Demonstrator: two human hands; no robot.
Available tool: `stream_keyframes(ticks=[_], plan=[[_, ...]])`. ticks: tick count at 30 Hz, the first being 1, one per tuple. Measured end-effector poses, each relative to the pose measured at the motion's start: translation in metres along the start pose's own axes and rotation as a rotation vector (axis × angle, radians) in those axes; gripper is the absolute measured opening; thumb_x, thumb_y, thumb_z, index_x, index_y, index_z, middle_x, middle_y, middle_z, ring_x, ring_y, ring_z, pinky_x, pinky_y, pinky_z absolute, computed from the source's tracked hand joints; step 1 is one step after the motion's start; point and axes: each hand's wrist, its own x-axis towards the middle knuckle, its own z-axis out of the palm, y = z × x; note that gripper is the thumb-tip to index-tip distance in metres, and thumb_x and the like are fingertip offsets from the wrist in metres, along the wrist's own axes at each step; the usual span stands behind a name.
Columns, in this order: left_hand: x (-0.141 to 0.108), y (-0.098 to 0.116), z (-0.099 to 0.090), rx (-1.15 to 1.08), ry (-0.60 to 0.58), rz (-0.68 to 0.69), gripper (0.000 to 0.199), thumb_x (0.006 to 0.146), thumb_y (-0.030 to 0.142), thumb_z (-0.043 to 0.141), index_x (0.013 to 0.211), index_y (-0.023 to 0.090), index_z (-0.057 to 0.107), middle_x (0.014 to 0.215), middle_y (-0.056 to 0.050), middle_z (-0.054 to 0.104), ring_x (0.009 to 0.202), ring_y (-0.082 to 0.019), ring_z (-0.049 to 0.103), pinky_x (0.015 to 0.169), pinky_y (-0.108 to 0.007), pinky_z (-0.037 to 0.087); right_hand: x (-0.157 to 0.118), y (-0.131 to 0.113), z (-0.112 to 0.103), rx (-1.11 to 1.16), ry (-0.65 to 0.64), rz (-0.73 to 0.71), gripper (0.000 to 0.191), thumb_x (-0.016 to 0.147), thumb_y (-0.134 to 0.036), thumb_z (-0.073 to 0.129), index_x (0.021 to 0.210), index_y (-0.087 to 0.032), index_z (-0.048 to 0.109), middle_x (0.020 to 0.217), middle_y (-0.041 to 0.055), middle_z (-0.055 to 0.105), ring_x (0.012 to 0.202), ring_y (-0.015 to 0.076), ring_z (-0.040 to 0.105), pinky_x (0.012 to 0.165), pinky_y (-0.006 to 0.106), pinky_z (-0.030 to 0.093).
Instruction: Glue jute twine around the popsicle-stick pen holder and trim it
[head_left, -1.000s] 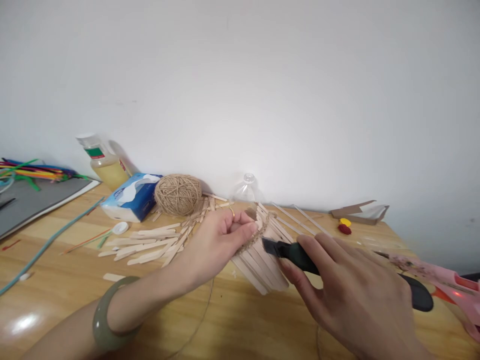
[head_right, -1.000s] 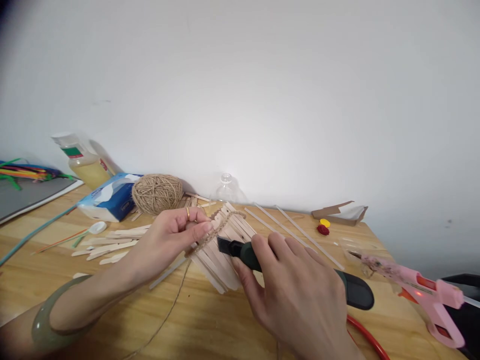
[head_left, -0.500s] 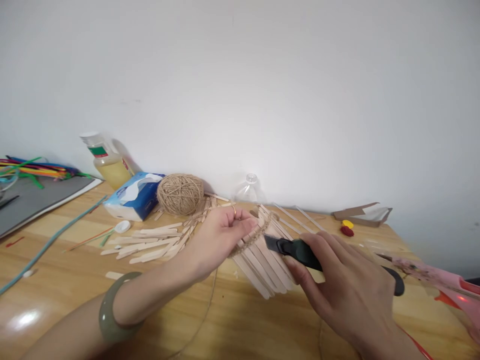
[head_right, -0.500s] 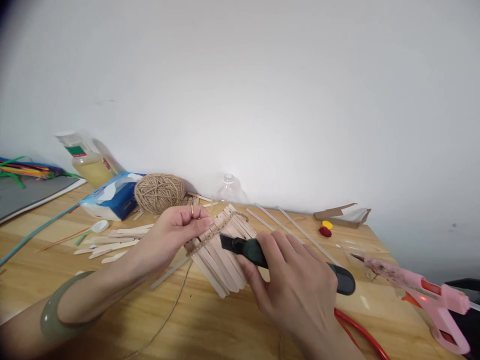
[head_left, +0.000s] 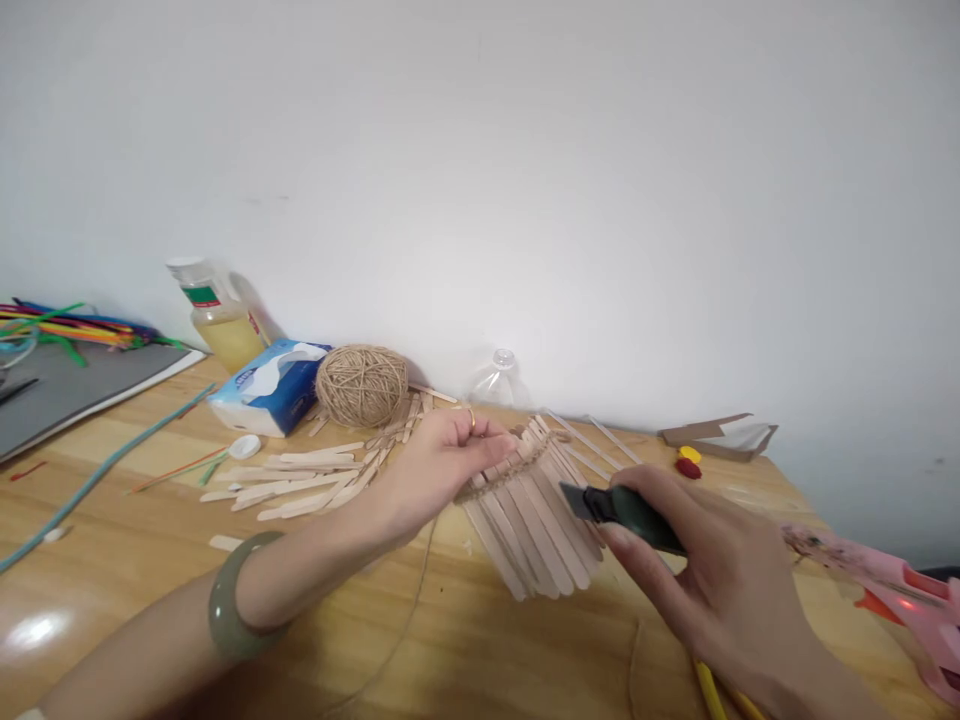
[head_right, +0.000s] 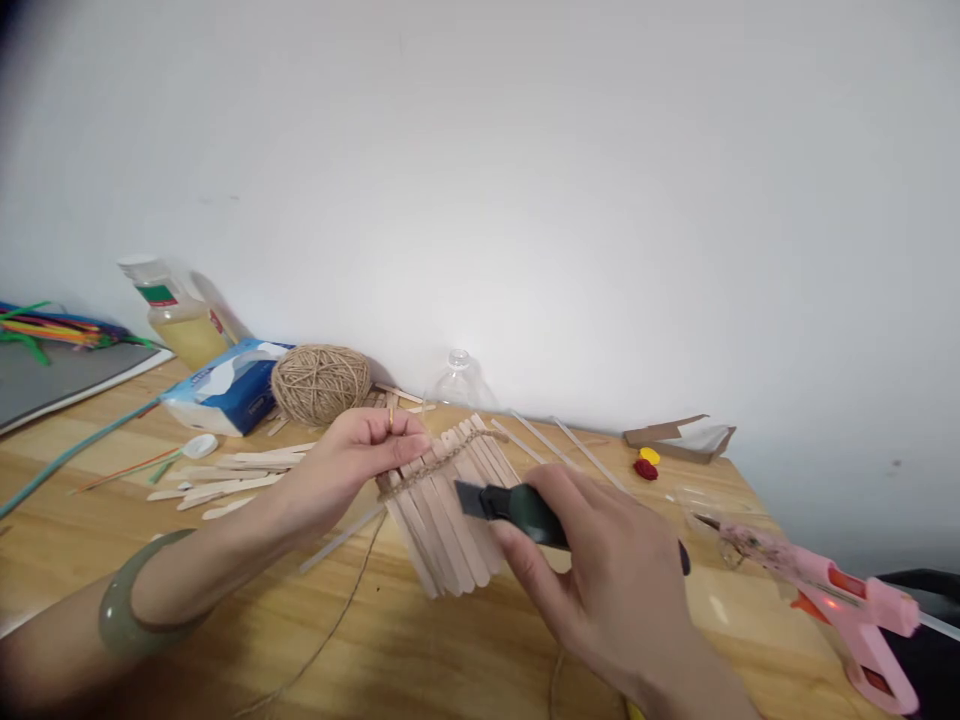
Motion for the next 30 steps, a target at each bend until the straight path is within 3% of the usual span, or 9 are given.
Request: stream_keyframes(ticks=[4, 10, 17, 30], plan=[[-0.002, 0.004, -0.003, 0.042, -0.031, 0.066, 0.021, 0.076, 0.033, 0.057, 0.065, 0.015, 0.056, 0.056, 0.005, 0.047, 0.051, -0.008, 0.038, 0.050, -0.021, 0.030, 0.000, -0.001, 0.001, -0.058, -0.038, -0.084, 0.025, 0.087, -0.043, 0.045, 0.075, -0.021, 0.049, 0.056, -0.0030, 0.054, 0.047, 0.0126, 0.050, 0.046, 0.023, 0.030], [-0.008, 0.009, 0.002, 0.121, -0.058, 0.083, 0.016, 0.078, 0.028, 0.054, 0.068, 0.016, 0.053, 0.059, 0.005, 0.046, 0.054, -0.008, 0.041, 0.052, -0.020, 0.032, -0.002, -0.005, 0.003, -0.098, -0.072, -0.077, 0.024, 0.085, -0.043, 0.046, 0.076, -0.021, 0.052, 0.061, -0.0013, 0.056, 0.051, 0.0150, 0.051, 0.050, 0.026, 0.030], [-0.012, 0.014, 0.002, 0.229, -0.175, 0.098, 0.020, 0.082, 0.031, 0.049, 0.068, 0.016, 0.052, 0.061, 0.004, 0.046, 0.058, -0.009, 0.040, 0.055, -0.021, 0.030, -0.002, -0.007, 0.002, -0.101, -0.071, -0.089, 0.026, 0.086, -0.044, 0.045, 0.084, -0.021, 0.055, 0.065, -0.0006, 0.058, 0.055, 0.0161, 0.052, 0.052, 0.026, 0.030], [-0.015, 0.014, 0.003, 0.390, -0.168, 0.081, 0.024, 0.082, 0.035, 0.047, 0.067, 0.017, 0.050, 0.054, 0.006, 0.038, 0.050, -0.009, 0.031, 0.047, -0.023, 0.021, -0.001, -0.010, 0.006, -0.145, -0.011, -0.117, 0.030, 0.089, -0.045, 0.040, 0.079, -0.021, 0.055, 0.063, -0.0004, 0.056, 0.056, 0.0161, 0.050, 0.052, 0.027, 0.027]])
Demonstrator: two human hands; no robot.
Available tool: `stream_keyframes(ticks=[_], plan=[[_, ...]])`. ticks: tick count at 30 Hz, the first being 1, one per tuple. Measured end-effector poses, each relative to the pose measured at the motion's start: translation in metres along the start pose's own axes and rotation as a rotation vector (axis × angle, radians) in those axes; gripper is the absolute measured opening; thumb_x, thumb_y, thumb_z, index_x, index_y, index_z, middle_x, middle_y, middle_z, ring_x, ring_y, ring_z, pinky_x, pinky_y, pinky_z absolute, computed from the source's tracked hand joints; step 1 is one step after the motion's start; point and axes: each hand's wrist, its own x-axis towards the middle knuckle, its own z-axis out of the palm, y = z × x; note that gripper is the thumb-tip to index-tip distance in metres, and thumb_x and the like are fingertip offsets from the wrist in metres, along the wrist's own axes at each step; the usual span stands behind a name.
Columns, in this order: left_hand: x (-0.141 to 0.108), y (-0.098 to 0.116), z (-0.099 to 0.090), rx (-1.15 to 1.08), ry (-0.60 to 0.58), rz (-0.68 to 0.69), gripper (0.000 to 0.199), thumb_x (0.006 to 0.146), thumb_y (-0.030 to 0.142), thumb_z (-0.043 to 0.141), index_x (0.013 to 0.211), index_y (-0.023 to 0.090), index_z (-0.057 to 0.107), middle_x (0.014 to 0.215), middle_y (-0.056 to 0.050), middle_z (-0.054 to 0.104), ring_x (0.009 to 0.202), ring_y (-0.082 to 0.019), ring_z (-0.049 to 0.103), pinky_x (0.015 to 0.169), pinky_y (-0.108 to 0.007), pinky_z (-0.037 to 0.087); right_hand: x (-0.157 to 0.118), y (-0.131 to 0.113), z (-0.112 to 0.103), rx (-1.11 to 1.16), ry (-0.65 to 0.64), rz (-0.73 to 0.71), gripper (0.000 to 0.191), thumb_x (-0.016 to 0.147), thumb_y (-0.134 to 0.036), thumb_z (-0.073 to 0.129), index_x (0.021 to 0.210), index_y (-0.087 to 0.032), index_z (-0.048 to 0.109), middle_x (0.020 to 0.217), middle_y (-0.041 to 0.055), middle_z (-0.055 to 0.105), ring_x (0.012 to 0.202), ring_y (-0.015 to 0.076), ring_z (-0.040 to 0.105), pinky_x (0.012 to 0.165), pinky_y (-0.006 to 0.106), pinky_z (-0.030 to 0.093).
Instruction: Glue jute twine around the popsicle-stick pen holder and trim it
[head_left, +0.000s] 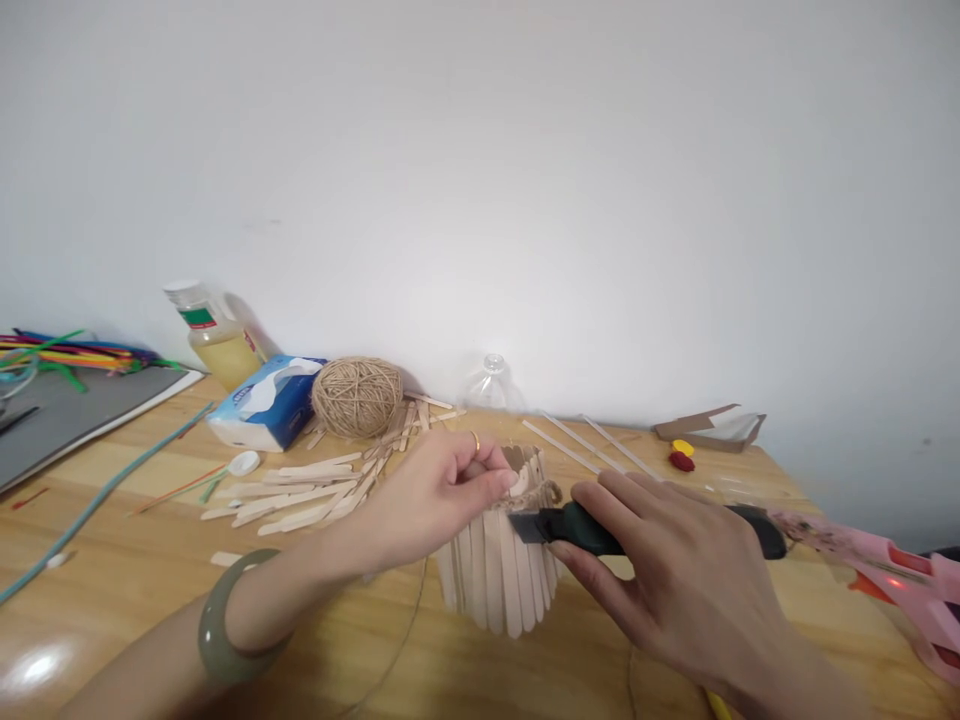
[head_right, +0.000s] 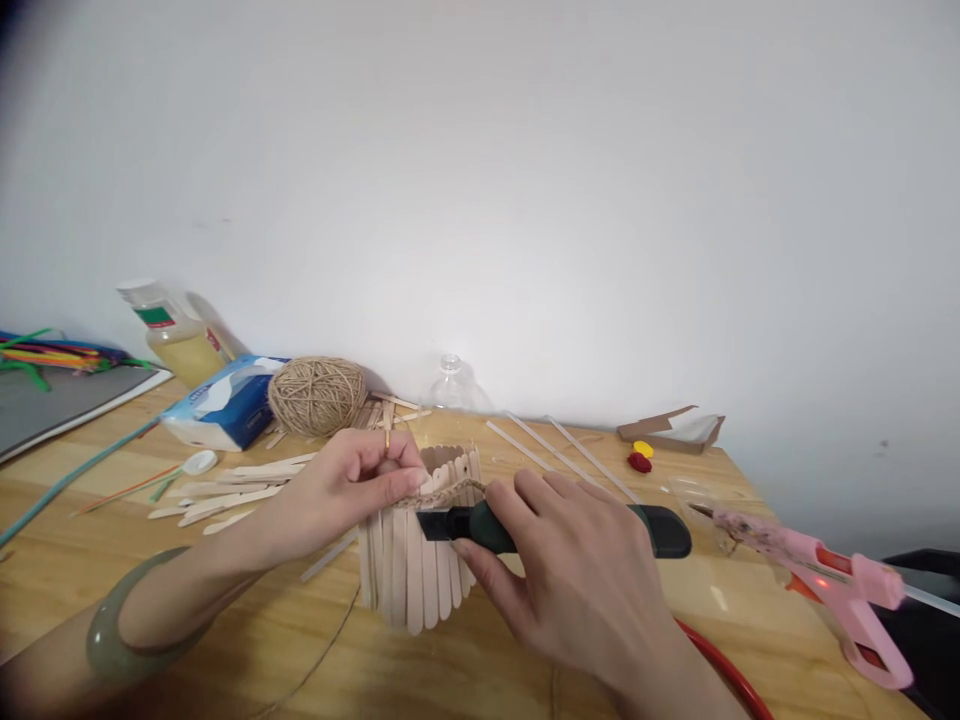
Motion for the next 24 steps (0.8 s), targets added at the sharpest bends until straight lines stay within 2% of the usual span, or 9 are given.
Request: stream_keyframes(ticks=[24], plan=[[0.0014, 0.0006, 0.0012, 0.095, 0.032, -0.018, 0.022, 0.080, 0.031, 0.046, 0.065, 0.016, 0.050, 0.053, 0.006, 0.039, 0.049, -0.008, 0.032, 0.046, -0.022, 0.023, 0.0008, -0.0002, 0.0071, -0.057, 0.048, -0.025, 0.030, 0.088, -0.046, 0.041, 0.078, -0.020, 0.054, 0.062, -0.0001, 0.053, 0.057, 0.0164, 0.046, 0.055, 0.028, 0.025]])
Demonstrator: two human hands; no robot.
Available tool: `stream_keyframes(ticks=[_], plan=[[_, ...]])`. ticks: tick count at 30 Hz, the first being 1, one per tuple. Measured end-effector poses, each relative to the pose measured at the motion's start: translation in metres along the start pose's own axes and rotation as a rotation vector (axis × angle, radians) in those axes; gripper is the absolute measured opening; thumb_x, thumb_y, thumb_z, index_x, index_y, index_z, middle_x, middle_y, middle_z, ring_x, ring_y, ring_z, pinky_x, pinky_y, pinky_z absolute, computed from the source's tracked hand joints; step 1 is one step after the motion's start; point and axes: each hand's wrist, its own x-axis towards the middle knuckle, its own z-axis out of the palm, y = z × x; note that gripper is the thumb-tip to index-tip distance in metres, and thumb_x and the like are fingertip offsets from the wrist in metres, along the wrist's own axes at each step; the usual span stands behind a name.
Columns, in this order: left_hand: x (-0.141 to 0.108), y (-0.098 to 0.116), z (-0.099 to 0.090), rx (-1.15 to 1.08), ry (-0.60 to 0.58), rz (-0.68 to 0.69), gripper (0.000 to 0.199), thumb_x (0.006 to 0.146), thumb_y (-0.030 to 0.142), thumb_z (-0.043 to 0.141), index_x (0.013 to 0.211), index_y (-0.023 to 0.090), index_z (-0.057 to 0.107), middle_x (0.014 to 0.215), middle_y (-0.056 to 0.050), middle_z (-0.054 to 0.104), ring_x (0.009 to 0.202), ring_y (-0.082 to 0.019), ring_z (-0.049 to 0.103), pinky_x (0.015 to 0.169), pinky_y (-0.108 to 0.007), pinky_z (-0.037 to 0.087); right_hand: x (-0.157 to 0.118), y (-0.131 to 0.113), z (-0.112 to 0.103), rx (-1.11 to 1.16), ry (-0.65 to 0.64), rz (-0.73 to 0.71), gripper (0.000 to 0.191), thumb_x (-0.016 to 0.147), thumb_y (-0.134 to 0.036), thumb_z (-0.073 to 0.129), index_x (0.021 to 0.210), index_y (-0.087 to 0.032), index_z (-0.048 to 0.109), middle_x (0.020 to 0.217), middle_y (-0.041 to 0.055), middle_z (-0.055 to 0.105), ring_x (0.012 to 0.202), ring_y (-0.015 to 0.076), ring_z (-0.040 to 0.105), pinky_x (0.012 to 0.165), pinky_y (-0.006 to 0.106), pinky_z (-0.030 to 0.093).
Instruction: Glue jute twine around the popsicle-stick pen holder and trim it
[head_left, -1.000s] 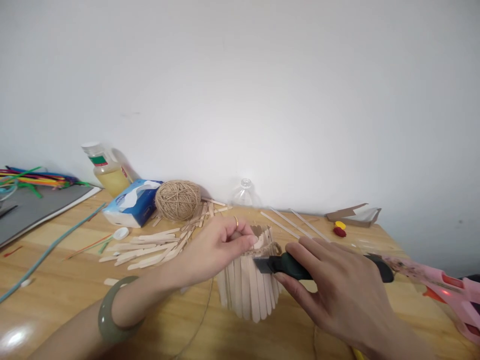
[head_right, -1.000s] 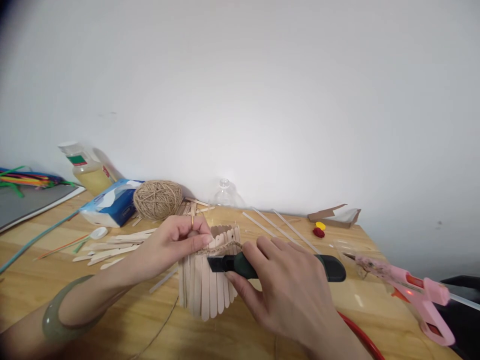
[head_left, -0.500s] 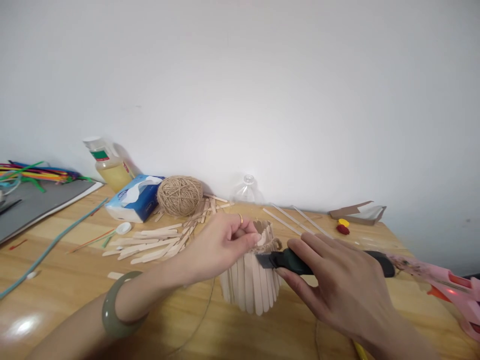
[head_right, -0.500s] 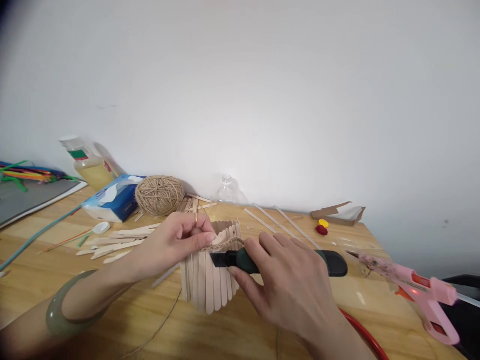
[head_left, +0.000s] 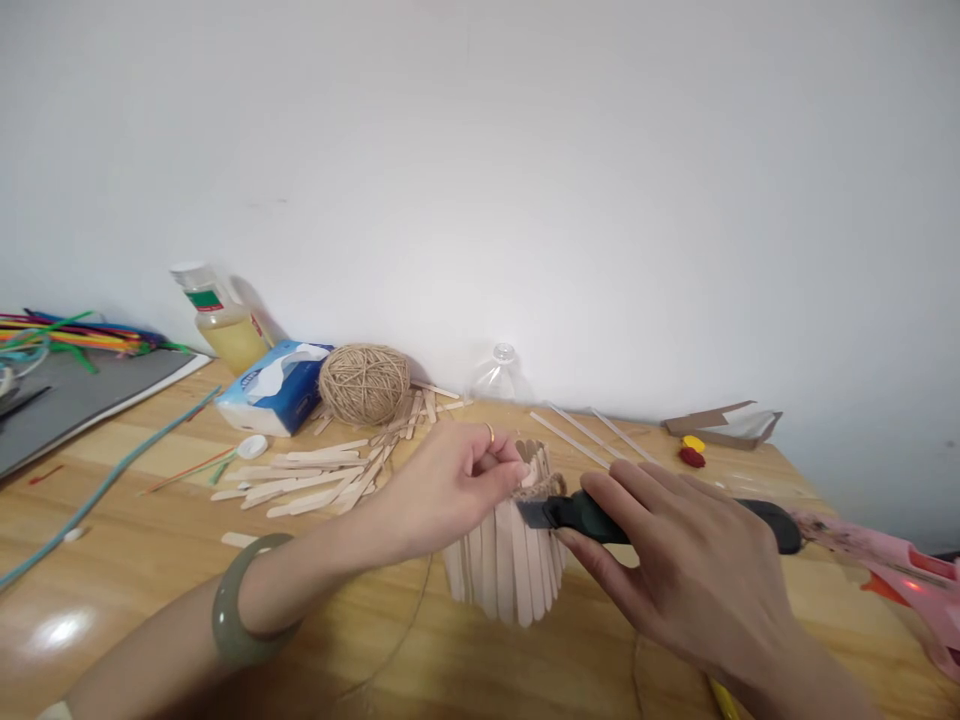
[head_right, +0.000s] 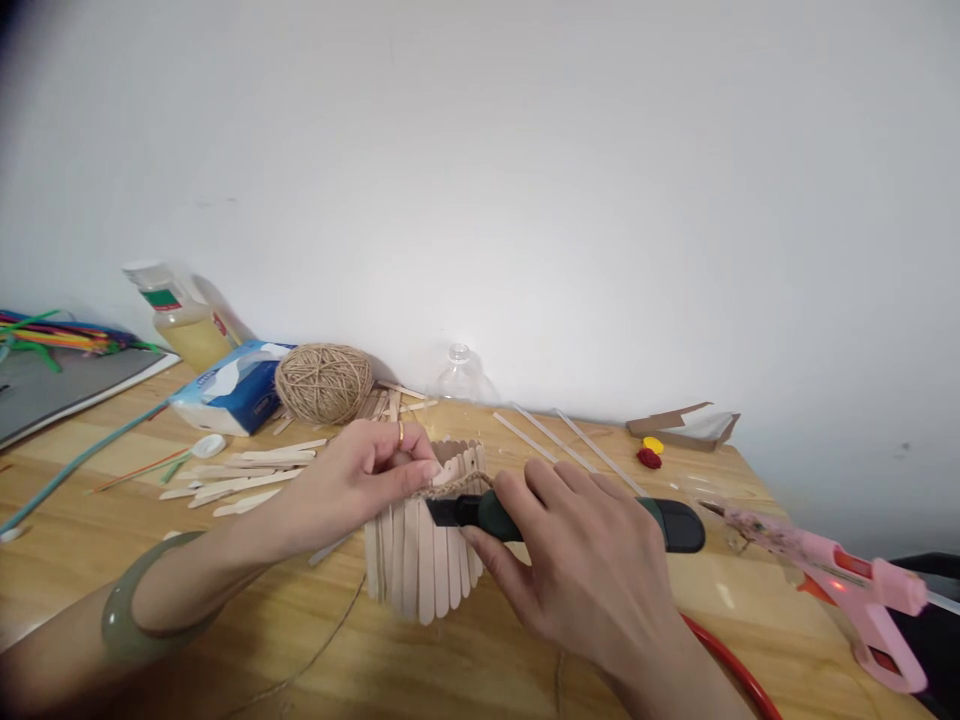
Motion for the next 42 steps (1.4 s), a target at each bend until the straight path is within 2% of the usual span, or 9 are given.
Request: stream_keyframes(ticks=[11, 14, 18, 21, 23, 26, 30, 33, 42], plan=[[0.002, -0.003, -0.001, -0.078, -0.042, -0.052, 0.023, 0.079, 0.033, 0.048, 0.063, 0.016, 0.048, 0.054, 0.006, 0.037, 0.051, -0.009, 0.033, 0.048, -0.023, 0.024, 0.001, 0.002, 0.000, -0.075, 0.025, -0.059, 0.029, 0.088, -0.045, 0.043, 0.077, -0.020, 0.053, 0.062, 0.0010, 0.055, 0.058, 0.0174, 0.049, 0.055, 0.029, 0.029], [0.006, -0.008, -0.003, -0.136, -0.048, -0.080, 0.023, 0.079, 0.034, 0.048, 0.063, 0.017, 0.046, 0.053, 0.007, 0.035, 0.049, -0.008, 0.030, 0.046, -0.022, 0.022, 0.000, 0.008, -0.005, 0.068, -0.014, -0.100, 0.030, 0.090, -0.047, 0.038, 0.083, -0.020, 0.050, 0.064, 0.0007, 0.057, 0.056, 0.0158, 0.051, 0.053, 0.027, 0.032], [0.012, -0.013, -0.004, -0.121, -0.083, -0.066, 0.025, 0.079, 0.032, 0.049, 0.060, 0.017, 0.044, 0.051, 0.008, 0.033, 0.046, -0.007, 0.028, 0.045, -0.022, 0.021, -0.005, 0.015, -0.009, 0.336, -0.134, 0.067, 0.041, 0.087, -0.059, 0.035, 0.096, -0.019, 0.043, 0.066, -0.0005, 0.060, 0.047, 0.0125, 0.052, 0.044, 0.023, 0.035], [0.015, -0.014, -0.005, -0.151, -0.127, -0.037, 0.025, 0.079, 0.028, 0.049, 0.057, 0.017, 0.043, 0.050, 0.008, 0.032, 0.047, -0.007, 0.028, 0.046, -0.022, 0.021, -0.004, 0.019, -0.007, 0.384, -0.187, 0.134, 0.022, 0.092, -0.043, 0.037, 0.096, -0.021, 0.042, 0.067, -0.0021, 0.060, 0.048, 0.0118, 0.054, 0.043, 0.022, 0.037], [0.017, -0.015, -0.005, -0.188, -0.139, -0.022, 0.024, 0.078, 0.026, 0.049, 0.057, 0.017, 0.043, 0.051, 0.008, 0.033, 0.047, -0.007, 0.029, 0.047, -0.022, 0.022, -0.002, 0.020, -0.005, 0.393, -0.215, 0.089, 0.012, 0.094, -0.031, 0.035, 0.096, -0.023, 0.043, 0.073, -0.0016, 0.061, 0.054, 0.0113, 0.056, 0.047, 0.021, 0.039], [0.019, -0.016, -0.004, -0.211, -0.143, -0.016, 0.024, 0.078, 0.026, 0.049, 0.057, 0.017, 0.043, 0.052, 0.008, 0.033, 0.048, -0.007, 0.031, 0.049, -0.022, 0.024, 0.000, 0.015, -0.002, 0.313, -0.191, 0.027, 0.014, 0.095, -0.027, 0.031, 0.096, -0.023, 0.044, 0.079, -0.0006, 0.063, 0.057, 0.0121, 0.058, 0.049, 0.022, 0.039], [0.018, -0.017, -0.001, -0.194, -0.130, -0.051, 0.024, 0.078, 0.029, 0.049, 0.059, 0.016, 0.044, 0.053, 0.007, 0.036, 0.050, -0.008, 0.032, 0.050, -0.022, 0.024, -0.001, 0.006, 0.000, 0.131, -0.094, 0.029, 0.030, 0.095, -0.043, 0.030, 0.081, -0.022, 0.046, 0.057, -0.0037, 0.058, 0.041, 0.0131, 0.052, 0.041, 0.025, 0.028], [0.017, -0.017, 0.001, -0.169, -0.133, -0.060, 0.024, 0.078, 0.031, 0.049, 0.059, 0.017, 0.044, 0.053, 0.007, 0.034, 0.050, -0.008, 0.030, 0.049, -0.023, 0.024, -0.002, 0.002, 0.002, 0.027, -0.040, 0.002, 0.037, 0.096, -0.042, 0.028, 0.071, -0.022, 0.046, 0.050, -0.0045, 0.054, 0.037, 0.0121, 0.049, 0.041, 0.026, 0.022], [0.014, -0.014, 0.001, -0.097, -0.129, -0.064, 0.025, 0.080, 0.029, 0.047, 0.059, 0.018, 0.040, 0.051, 0.008, 0.028, 0.048, -0.007, 0.026, 0.046, -0.022, 0.019, -0.002, -0.004, -0.002, -0.174, 0.002, -0.035, 0.032, 0.094, -0.034, 0.037, 0.068, -0.021, 0.050, 0.051, -0.0033, 0.051, 0.044, 0.0117, 0.045, 0.048, 0.028, 0.019]])
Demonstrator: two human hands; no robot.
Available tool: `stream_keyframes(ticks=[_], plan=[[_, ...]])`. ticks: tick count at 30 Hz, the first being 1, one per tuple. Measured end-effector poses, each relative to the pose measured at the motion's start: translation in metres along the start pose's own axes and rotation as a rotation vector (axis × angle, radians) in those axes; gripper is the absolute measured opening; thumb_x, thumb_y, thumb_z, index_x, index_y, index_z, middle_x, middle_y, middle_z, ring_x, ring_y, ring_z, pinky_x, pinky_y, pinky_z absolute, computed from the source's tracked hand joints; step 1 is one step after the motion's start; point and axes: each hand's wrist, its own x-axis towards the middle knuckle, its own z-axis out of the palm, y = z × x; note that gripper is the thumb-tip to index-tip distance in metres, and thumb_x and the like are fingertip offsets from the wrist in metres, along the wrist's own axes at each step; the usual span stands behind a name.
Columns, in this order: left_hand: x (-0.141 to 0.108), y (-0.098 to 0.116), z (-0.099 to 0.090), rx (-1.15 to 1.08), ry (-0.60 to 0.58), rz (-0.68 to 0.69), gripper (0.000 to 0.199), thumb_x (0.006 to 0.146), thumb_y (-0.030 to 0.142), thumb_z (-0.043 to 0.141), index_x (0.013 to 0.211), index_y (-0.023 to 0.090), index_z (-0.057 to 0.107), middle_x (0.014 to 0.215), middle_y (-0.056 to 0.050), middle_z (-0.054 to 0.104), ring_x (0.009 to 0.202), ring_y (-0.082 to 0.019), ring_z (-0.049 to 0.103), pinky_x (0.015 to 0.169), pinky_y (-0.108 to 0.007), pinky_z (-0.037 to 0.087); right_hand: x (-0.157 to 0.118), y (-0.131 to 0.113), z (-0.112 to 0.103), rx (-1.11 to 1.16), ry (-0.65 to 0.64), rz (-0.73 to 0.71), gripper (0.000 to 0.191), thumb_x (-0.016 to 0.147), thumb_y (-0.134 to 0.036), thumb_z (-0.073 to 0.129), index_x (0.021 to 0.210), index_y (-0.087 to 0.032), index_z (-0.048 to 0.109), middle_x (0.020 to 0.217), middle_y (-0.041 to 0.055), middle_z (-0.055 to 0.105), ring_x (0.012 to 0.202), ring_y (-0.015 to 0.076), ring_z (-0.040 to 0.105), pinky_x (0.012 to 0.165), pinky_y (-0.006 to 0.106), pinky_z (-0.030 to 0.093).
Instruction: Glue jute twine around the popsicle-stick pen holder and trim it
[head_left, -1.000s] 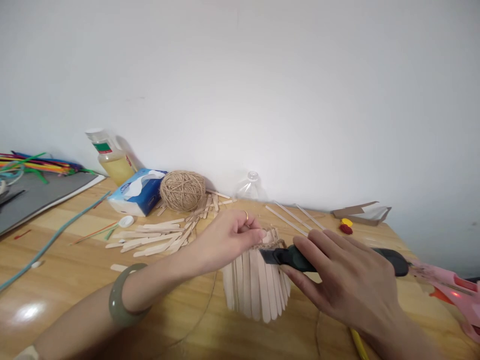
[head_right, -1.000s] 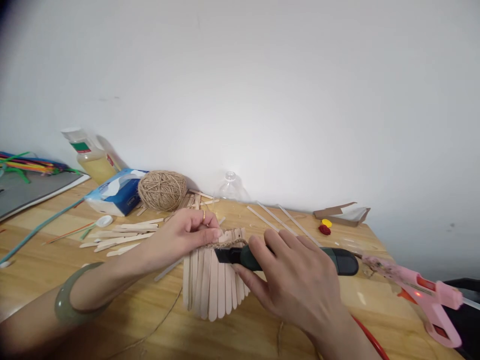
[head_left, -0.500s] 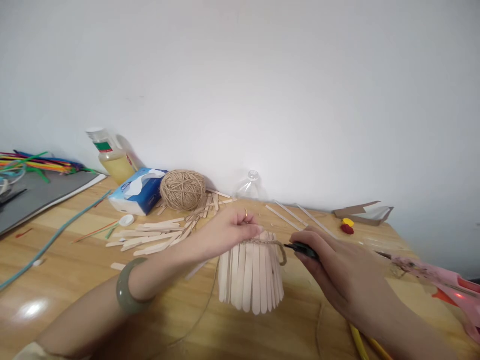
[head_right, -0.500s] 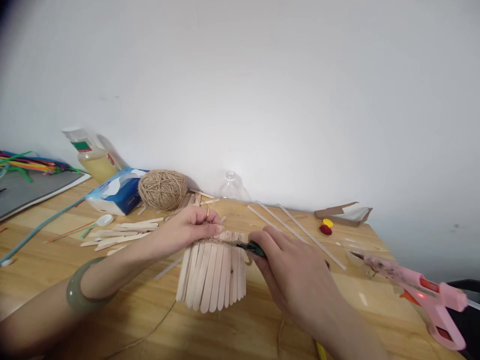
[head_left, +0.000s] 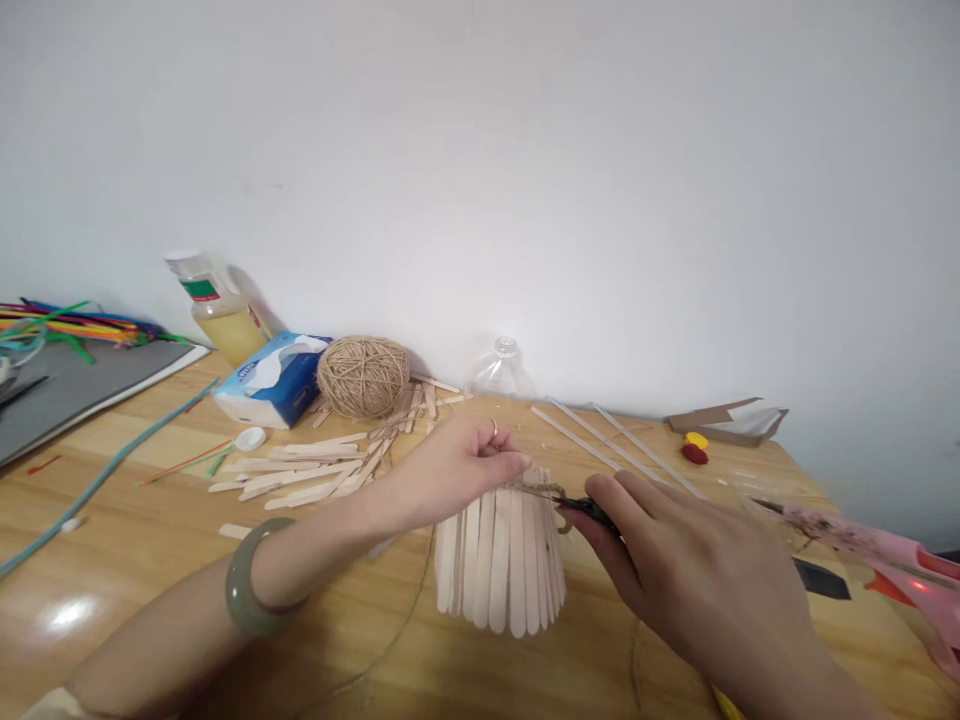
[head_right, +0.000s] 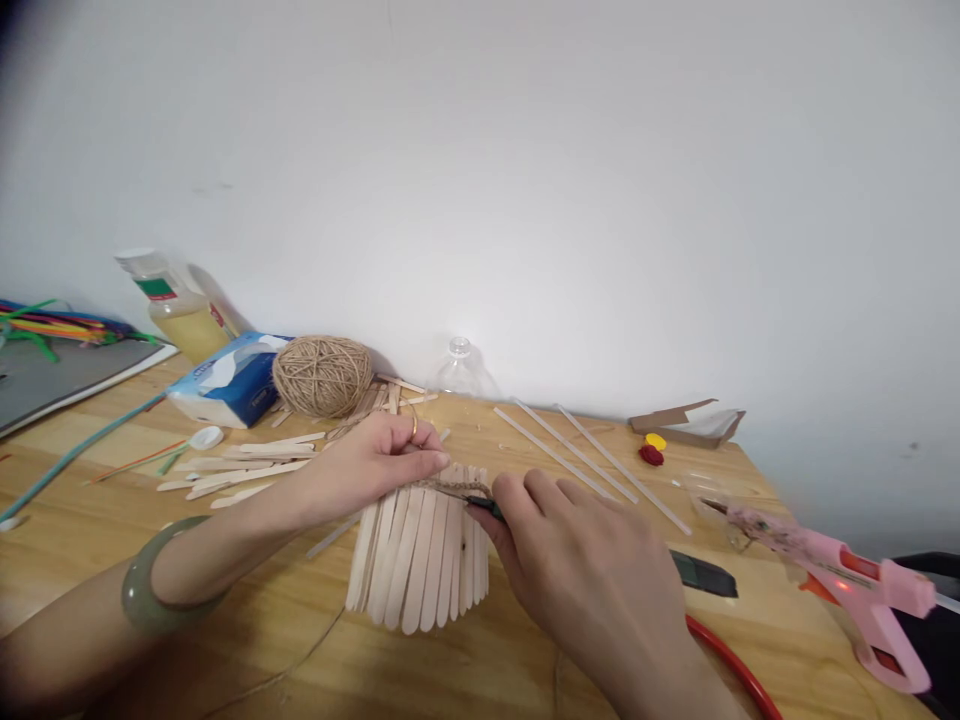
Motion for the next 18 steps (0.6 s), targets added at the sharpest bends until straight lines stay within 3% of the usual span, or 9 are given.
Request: stream_keyframes(ticks=[9, 18], plan=[[-0.005, 0.008, 0.005, 0.109, 0.063, -0.061, 0.022, 0.078, 0.031, 0.048, 0.061, 0.018, 0.043, 0.049, 0.008, 0.031, 0.046, -0.007, 0.028, 0.042, -0.021, 0.020, 0.002, -0.002, -0.010, -0.001, -0.086, 0.017, 0.036, 0.094, -0.037, 0.032, 0.064, -0.023, 0.046, 0.049, -0.0034, 0.050, 0.039, 0.0134, 0.046, 0.047, 0.029, 0.016], [-0.012, 0.011, 0.012, 0.212, 0.053, -0.003, 0.024, 0.080, 0.033, 0.047, 0.062, 0.017, 0.049, 0.051, 0.006, 0.039, 0.048, -0.009, 0.035, 0.043, -0.020, 0.025, 0.005, 0.003, -0.025, 0.100, -0.161, -0.029, 0.043, 0.095, -0.039, 0.022, 0.062, -0.024, 0.045, 0.040, -0.0030, 0.050, 0.034, 0.0163, 0.047, 0.044, 0.029, 0.014]])
